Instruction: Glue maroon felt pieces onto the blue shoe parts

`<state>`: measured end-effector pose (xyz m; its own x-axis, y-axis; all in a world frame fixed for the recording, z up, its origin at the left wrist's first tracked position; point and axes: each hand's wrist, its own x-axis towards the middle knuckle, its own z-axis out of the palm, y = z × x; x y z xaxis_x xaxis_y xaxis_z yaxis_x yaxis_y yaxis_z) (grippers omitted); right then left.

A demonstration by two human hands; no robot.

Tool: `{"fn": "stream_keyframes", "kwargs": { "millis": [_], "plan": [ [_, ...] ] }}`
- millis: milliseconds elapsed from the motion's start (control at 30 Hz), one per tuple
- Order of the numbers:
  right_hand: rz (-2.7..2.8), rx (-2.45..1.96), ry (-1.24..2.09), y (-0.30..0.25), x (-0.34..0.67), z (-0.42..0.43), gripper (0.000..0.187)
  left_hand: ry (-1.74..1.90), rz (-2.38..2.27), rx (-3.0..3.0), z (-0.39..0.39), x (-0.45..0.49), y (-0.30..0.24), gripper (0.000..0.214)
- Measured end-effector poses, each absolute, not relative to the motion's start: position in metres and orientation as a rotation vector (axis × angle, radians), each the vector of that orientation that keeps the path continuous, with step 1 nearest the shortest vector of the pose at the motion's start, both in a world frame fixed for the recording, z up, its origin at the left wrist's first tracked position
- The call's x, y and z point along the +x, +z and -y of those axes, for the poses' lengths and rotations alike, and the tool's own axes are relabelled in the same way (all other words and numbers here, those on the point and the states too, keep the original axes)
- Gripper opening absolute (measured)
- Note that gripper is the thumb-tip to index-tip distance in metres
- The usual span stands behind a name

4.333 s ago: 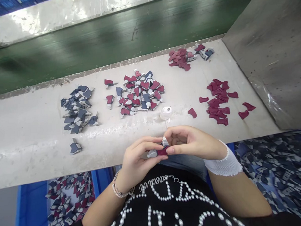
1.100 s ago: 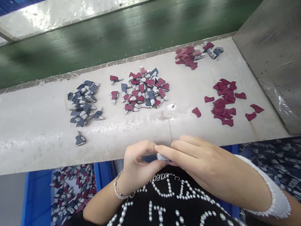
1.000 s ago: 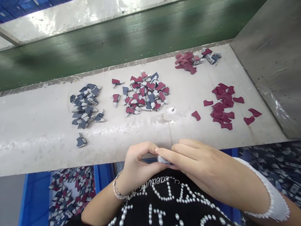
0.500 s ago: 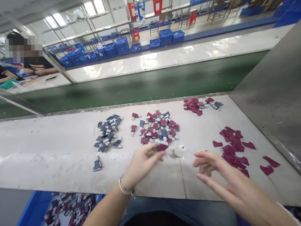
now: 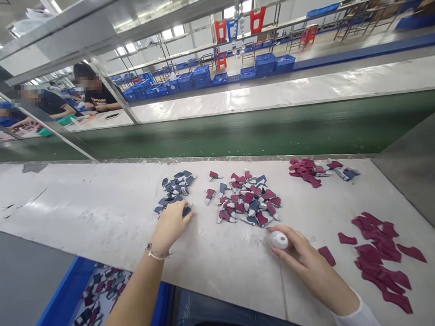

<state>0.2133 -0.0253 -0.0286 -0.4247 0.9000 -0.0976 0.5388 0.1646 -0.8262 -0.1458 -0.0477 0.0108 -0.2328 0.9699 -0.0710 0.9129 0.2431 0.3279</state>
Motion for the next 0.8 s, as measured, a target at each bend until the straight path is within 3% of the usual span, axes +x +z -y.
{"fn": "stream_keyframes", "kwargs": {
  "millis": [167,300,467,600,667,800],
  "plan": [
    [1.867,-1.359,1.452,-0.001,0.212,0.038,0.054,0.346,-2.19,1.815,0.047,-0.113,0.003,0.031],
    [1.713,-1.327,1.538,0.016,0.225,0.056,0.039,0.507,-1.946,1.795,0.069,-0.074,0.003,0.042],
    [1.705,-1.303,1.429,0.019,0.254,0.076,0.027,0.947,-1.361,1.031,0.1,-0.04,-0.009,0.04],
    [1.724,-1.267,1.443,0.026,0.266,0.086,0.045,1.009,-1.011,0.447,0.105,-0.025,-0.02,0.031],
    [1.85,-1.106,1.472,0.032,0.267,0.086,0.051,0.98,-0.939,0.33,0.105,-0.018,-0.02,0.024],
    [1.77,-0.904,1.683,0.039,0.265,0.082,0.036,0.929,-0.957,0.376,0.106,-0.007,-0.018,0.032]
  ]
}}
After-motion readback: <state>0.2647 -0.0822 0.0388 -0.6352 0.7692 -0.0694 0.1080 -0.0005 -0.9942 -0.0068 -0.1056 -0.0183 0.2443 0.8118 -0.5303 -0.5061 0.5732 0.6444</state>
